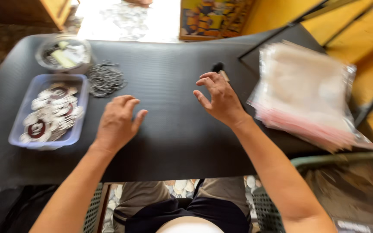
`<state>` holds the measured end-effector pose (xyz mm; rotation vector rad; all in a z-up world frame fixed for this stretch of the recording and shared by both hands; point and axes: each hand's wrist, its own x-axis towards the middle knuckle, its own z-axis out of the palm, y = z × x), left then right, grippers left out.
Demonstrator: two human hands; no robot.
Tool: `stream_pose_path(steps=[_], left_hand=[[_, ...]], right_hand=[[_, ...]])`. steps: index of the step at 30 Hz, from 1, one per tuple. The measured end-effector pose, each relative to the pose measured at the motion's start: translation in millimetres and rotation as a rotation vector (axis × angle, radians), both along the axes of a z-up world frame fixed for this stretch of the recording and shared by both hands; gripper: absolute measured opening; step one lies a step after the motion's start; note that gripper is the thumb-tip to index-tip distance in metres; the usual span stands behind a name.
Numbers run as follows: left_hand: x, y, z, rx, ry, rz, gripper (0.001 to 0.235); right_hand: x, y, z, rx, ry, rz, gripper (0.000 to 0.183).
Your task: The person takes a black pouch from a basket and places it on a table. They then pick up a metal chain and a skull-shaped pendant, attaching the pendant to the chain by hand. Finally, they use a brush to clean the pouch and place the assembled keychain inside.
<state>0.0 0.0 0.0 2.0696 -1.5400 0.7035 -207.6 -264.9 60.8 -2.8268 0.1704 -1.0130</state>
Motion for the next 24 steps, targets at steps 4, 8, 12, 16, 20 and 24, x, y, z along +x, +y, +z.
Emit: stream_pose_path(steps=[4,8,12,16,20,24], left_hand=[[-7,9,-18,0.020,0.133,-0.013,0.032],[-7,8,-15,-0.008,0.170,-0.010,0.028],[-4,4,-23,-0.066,0.175,-0.044,0.023],[-9,12,-18,-0.102,0.204,-0.021,0.022],[-11,16,-13,-0.136,0.168,-0.038,0.022],[-10,14,-24,-0.210,0.154,-0.049,0.020]], right_hand=[[55,9,-69,-0.074,-0.078,-0.003,0.036],[57,4,-80,0.018,0.072,0.024,0.041],[58,-2,-83,0.028,0.120,0.007,0.032],[57,6,-78,-0.011,0.140,0.056,0.027],[58,9,-79,0.044,0.241,-0.042,0.033],[61,29,-57,0.087,0.464,-0.225,0.039]])
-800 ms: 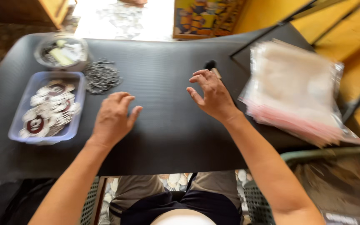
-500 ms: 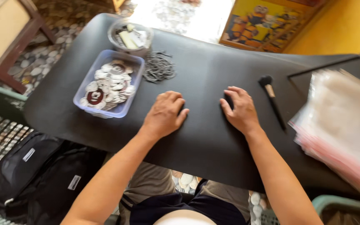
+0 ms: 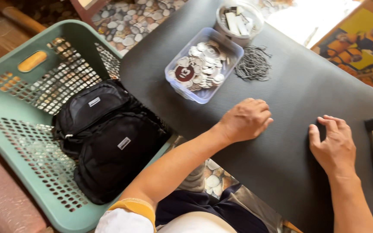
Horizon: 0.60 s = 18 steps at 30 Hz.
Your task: The person takes a black pouch from a basket and places it on a table. They then pick up a metal chain and a skull-shaped pendant, attaching the pendant to the chain by hand. Finally, they use a brush to clean the pouch and place the assembled keychain inside.
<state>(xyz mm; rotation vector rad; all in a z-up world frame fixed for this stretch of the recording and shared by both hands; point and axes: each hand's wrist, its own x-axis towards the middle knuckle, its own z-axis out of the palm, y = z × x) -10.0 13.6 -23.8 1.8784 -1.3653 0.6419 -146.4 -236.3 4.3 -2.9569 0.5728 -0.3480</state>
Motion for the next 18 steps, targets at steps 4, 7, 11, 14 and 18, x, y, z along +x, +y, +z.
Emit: stream_pose_path(steps=[4,7,11,14,18], left_hand=[[-1,7,-3,0.031,0.001,-0.014,0.019],[-2,31,-5,0.023,0.049,-0.076,0.017],[-4,118,28,0.097,0.266,-0.257,0.015],[0,204,62,0.114,0.437,-0.276,0.016],[11,308,75,0.342,1.012,0.226,0.033]], right_hand=[[7,5,-2,-0.081,0.082,-0.017,0.044],[11,10,-2,-0.006,0.177,-0.103,0.051],[9,-11,-29,-0.134,0.136,-0.019,0.050],[11,5,-29,-0.279,0.054,0.074,0.049],[21,103,19,-0.175,-0.261,0.417,0.029]])
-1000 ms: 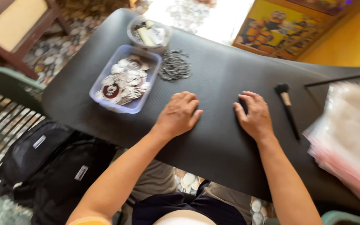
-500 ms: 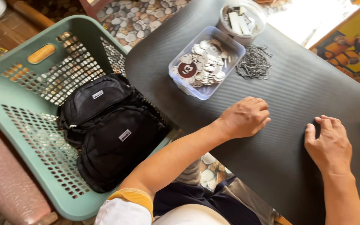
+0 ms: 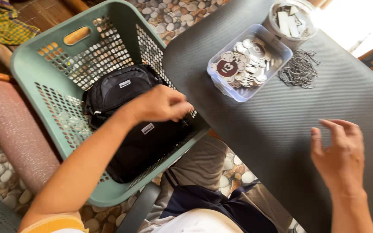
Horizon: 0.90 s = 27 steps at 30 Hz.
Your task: The person takes a black pouch from a basket and places it on a table. They then pick up a metal chain and a skull-shaped pendant, attaching the pendant to the chain by hand. Finally, they use a brush to clean the pouch and place the assembled keychain inside.
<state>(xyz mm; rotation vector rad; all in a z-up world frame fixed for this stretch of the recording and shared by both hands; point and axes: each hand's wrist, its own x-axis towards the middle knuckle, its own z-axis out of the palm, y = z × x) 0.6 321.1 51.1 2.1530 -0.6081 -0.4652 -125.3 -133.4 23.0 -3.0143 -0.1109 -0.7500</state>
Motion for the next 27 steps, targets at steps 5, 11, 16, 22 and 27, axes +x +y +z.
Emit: stream_pose_path(steps=[5,11,16,22,27], left_hand=[[45,110,-122,0.687,0.232,0.274,0.044],[55,201,-312,0.844,0.285,0.418,0.061],[54,208,-328,0.868,0.223,0.405,0.063],[41,173,-226,0.645,0.317,0.323,0.049],[33,166,-196,0.366,0.292,0.407,0.051]], right_hand=[[9,144,39,0.317,0.110,0.454,0.010],[27,231,11,0.366,0.067,0.764,0.006],[38,260,8,0.413,0.185,0.837,0.005],[58,292,-4,0.404,0.545,0.738,0.019],[89,316,-30,0.487,0.928,0.493,0.051]])
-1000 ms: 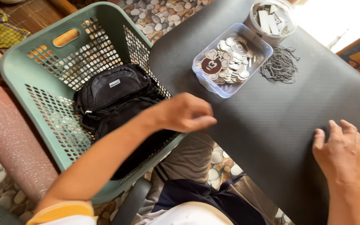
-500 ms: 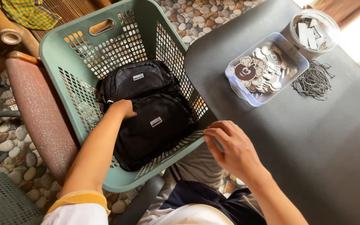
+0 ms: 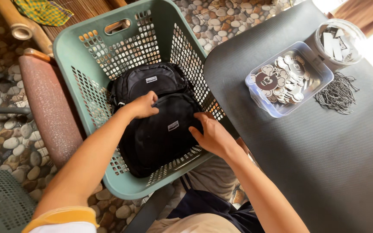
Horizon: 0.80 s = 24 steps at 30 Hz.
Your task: The person takes a black pouch from a basket and places it on a table. They then pick up a metal chain and a skull-shaped pendant, attaching the pendant to the chain by hand. Finally, they use a brush to clean the pouch and place the assembled keychain inside.
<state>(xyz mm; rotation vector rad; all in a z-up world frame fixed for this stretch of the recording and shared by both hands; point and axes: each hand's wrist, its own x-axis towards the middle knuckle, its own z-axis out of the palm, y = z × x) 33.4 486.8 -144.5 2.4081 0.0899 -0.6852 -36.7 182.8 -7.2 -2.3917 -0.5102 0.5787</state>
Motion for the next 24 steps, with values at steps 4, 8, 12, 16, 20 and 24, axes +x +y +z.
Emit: stream_pose_path(steps=[4,8,12,16,20,24], left_hand=[[-15,-3,64,-0.093,-0.102,-0.011,0.047],[-53,4,186,-0.471,-0.141,0.006,0.051],[-74,26,269,-0.651,-0.035,0.111,0.052],[-110,10,342,-0.651,-0.089,0.310,0.059],[-118,-8,366,-0.770,-0.176,0.401,0.064],[-106,-55,372,-0.850,-0.181,0.415,0.061]], right_hand=[[16,-1,-18,-0.010,0.052,-0.044,0.070],[18,2,-7,0.060,0.113,-0.128,0.084],[20,10,-20,0.373,0.241,-0.323,0.113],[12,8,6,0.769,0.344,-0.207,0.093],[-10,-10,9,1.176,0.365,-0.101,0.053],[-55,-73,31,1.313,0.383,-0.431,0.039]])
